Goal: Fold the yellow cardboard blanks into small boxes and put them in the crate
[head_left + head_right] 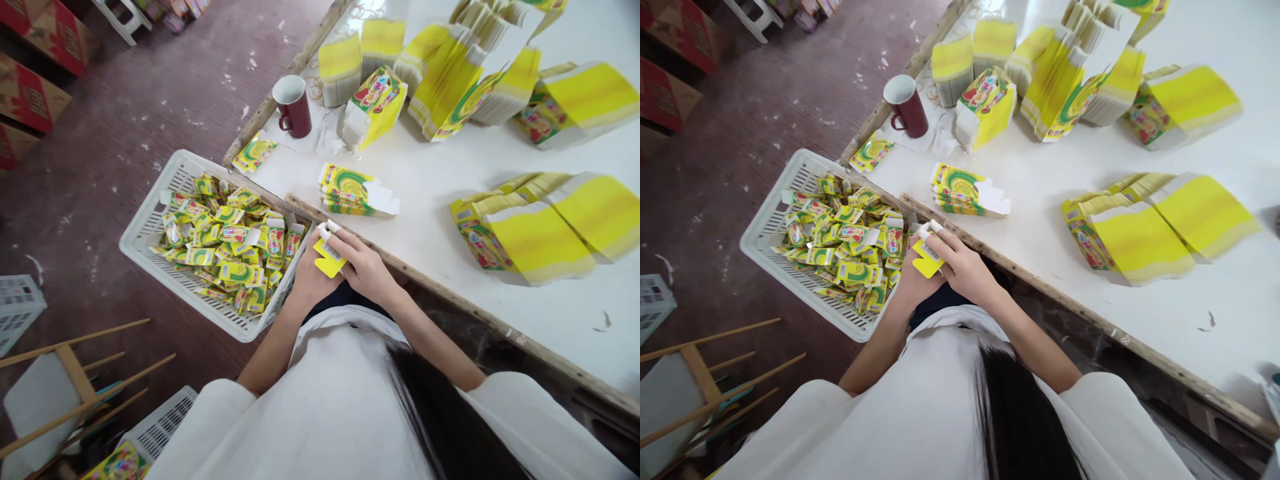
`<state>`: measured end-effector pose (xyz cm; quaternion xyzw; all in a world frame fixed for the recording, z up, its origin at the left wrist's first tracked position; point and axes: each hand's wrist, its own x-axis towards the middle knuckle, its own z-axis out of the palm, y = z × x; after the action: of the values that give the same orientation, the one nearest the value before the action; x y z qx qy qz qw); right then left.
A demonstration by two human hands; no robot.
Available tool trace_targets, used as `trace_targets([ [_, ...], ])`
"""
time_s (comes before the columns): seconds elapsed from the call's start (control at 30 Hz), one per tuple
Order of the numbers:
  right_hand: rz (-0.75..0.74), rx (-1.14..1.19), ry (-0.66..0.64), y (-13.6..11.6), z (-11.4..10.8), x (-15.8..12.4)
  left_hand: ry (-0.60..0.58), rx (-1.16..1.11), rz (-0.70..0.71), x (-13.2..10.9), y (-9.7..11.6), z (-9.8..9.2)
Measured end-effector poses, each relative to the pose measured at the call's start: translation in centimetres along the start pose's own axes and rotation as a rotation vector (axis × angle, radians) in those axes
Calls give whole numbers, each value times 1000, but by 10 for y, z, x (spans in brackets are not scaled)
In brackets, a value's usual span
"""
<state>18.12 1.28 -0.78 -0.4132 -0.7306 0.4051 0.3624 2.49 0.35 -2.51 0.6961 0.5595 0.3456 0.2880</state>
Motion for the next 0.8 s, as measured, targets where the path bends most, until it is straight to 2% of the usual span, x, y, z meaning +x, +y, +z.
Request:
trace_targets([
  [0.13,27,-13,135,7,-1,2,112,56,-36,-5,1,3],
  [0.23,32,-22,185,12,-7,4,132,124,0,-7,3,-5],
  [0.4,-25,-76,-34,22,-24,6,71,96,56,1,2,-35],
  [0.57,-60,61,-127,26,-42,9,-61,48,70,15,2,-60],
  [0.63,-24,81,-86,25,-39,9,-65,83,64,17,4,-60],
  [0.73,64,70,52,24,-24,5,-48,94,44,14,7,-51],
  [0.8,76,133,69,24,-15,3,-40,43,9,9,5,-45],
])
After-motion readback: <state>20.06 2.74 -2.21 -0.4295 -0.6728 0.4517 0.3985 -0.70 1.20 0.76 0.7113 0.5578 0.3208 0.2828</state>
